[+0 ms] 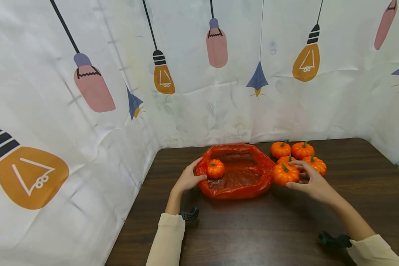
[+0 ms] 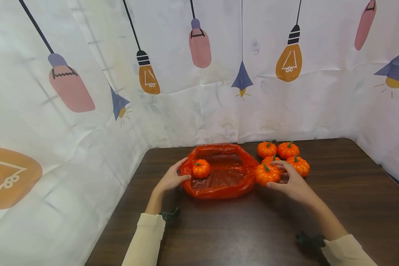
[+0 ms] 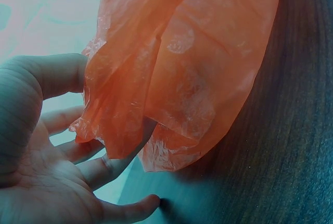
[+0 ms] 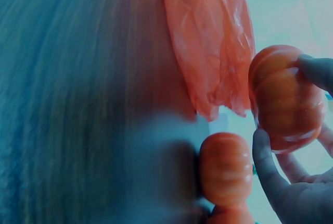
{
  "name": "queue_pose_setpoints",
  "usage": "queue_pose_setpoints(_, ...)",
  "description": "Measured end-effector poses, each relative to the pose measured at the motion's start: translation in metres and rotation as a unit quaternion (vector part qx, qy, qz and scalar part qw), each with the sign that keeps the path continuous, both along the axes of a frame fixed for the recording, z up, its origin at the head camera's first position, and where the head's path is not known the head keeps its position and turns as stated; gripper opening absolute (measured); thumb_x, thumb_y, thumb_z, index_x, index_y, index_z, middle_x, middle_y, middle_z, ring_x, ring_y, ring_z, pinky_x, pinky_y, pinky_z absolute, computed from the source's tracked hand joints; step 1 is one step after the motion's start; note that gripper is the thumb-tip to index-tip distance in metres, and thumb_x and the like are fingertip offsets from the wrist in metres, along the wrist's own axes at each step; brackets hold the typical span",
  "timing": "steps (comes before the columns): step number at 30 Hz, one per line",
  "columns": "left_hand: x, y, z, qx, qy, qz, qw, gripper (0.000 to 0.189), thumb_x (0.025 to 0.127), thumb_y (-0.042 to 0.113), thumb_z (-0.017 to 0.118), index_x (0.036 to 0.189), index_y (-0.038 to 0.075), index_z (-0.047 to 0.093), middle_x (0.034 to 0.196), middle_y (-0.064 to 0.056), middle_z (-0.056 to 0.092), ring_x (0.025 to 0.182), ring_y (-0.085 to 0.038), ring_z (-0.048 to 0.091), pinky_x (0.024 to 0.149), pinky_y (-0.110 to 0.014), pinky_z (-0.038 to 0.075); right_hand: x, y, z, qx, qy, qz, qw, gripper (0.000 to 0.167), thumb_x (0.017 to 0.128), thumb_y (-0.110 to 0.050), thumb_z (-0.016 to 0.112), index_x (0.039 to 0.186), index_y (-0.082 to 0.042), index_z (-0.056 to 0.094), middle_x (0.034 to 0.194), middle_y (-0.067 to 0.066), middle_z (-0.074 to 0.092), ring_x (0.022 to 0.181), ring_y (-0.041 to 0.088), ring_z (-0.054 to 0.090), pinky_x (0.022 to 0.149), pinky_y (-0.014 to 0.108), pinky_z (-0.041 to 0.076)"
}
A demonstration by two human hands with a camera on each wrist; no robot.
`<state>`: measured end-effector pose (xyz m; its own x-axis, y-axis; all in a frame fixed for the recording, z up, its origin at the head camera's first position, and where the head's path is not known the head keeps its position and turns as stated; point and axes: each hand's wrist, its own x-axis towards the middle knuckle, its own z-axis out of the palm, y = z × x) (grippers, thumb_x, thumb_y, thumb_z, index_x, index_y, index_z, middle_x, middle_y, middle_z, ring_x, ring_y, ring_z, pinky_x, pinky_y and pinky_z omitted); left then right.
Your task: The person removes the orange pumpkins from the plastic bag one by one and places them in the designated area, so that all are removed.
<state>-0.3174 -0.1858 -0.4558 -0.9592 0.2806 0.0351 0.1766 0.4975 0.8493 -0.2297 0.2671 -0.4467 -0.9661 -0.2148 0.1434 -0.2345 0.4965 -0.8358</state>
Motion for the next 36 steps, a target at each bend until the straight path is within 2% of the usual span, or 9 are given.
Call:
queue_pose_setpoints(14, -0.002, 0.000, 0.000, 0.007, -0.004, 0.001, 1.0000, 0.077, 0.091, 0.015, 0.074, 0.159, 0.020, 0.040, 0.163, -0.015, 0.039, 0.144, -0.041, 0.044, 0.112, -0.060, 0.044, 0.001, 0.019, -0.010, 0.017, -0.022, 0.006, 0.9996, 0.071, 0.094, -0.025, 0.075, 0.152, -0.008, 0.037, 0.151, 0.036, 0.033, 0.130, 0.057, 0.046, 0.084, 0.012, 0.049)
queue_pose_setpoints(25, -0.001, 0.000, -0.001, 0.004, -0.003, 0.001, 1.0000, 0.077, 0.091, 0.015, 0.074, 0.159, 0.019, 0.039, 0.163, -0.015, 0.039, 0.143, -0.042, 0.045, 0.110, -0.060, 0.045, 0.001, 0.027, -0.015, 0.043, -0.032, 0.009, 0.9985, 0.068, 0.094, -0.023, 0.075, 0.149, -0.005, 0.038, 0.147, 0.036, 0.040, 0.121, 0.050, 0.054, 0.080, 0.017, 0.051)
queue_pose_setpoints(36, 0.000, 0.000, 0.000, 0.004, -0.008, 0.003, 1.0000, 0.077, 0.091, 0.015, 0.074, 0.159, 0.020, 0.039, 0.163, -0.016, 0.038, 0.143, -0.041, 0.045, 0.111, -0.059, 0.046, -0.001, 0.034, -0.019, 0.065, -0.017, 0.021, 0.9975, 0.065, 0.093, -0.022, 0.076, 0.146, -0.005, 0.043, 0.144, 0.031, 0.046, 0.126, 0.049, 0.046, 0.081, 0.019, 0.049)
